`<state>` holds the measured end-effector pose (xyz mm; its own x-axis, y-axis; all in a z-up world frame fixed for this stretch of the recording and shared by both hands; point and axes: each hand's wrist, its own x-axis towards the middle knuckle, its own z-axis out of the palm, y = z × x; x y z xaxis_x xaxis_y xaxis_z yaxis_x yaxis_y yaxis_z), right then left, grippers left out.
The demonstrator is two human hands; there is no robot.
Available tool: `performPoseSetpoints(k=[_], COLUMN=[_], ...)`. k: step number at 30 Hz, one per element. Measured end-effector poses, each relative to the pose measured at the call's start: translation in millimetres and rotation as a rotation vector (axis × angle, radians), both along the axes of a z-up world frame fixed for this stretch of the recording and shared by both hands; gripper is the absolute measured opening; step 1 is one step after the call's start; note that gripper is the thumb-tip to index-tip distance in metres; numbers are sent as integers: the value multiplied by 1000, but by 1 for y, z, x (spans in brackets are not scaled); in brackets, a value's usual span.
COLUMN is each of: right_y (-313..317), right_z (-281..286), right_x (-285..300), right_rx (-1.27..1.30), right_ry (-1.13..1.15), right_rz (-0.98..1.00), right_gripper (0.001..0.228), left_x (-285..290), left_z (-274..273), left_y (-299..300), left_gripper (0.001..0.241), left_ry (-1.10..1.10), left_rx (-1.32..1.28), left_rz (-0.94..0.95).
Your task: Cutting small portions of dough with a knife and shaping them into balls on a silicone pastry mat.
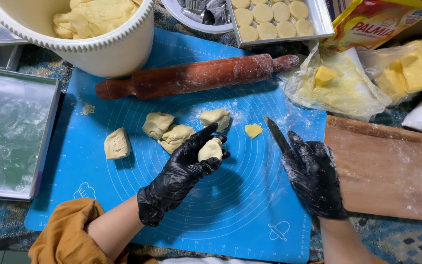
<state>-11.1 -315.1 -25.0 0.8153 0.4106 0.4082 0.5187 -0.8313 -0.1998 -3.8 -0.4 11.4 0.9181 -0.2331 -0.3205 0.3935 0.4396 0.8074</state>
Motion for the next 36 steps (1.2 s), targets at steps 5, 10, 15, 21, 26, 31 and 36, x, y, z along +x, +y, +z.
performPoseSetpoints(k=[5, 10, 15, 21, 26, 31, 36], right_y=[8, 44, 89, 150, 151, 130, 150], right_z=[2, 23, 64, 41, 44, -28, 60], right_x=[-8, -20, -11, 13, 19, 18, 13], right_rx=[189, 326, 473, 894, 1051, 1296, 625], right_ry=[106, 211, 494, 758, 796, 840, 792], right_rz=[-30, 4, 106, 24, 63, 15, -232], right_gripper=[69, 65, 49, 40, 24, 20, 54], left_x=[-11, -12, -10, -16, -3, -14, -13], left_z=[-31, -23, -32, 9, -19, -40, -52], left_y=[-8, -2, -5, 5, 21, 0, -10], left_gripper=[37, 14, 28, 52, 31, 14, 26], left_ry=[-167, -247, -692, -693, -716, -546, -3], left_rx=[19, 321, 306, 563, 637, 410, 74], left_rz=[48, 34, 224, 130, 147, 100, 170])
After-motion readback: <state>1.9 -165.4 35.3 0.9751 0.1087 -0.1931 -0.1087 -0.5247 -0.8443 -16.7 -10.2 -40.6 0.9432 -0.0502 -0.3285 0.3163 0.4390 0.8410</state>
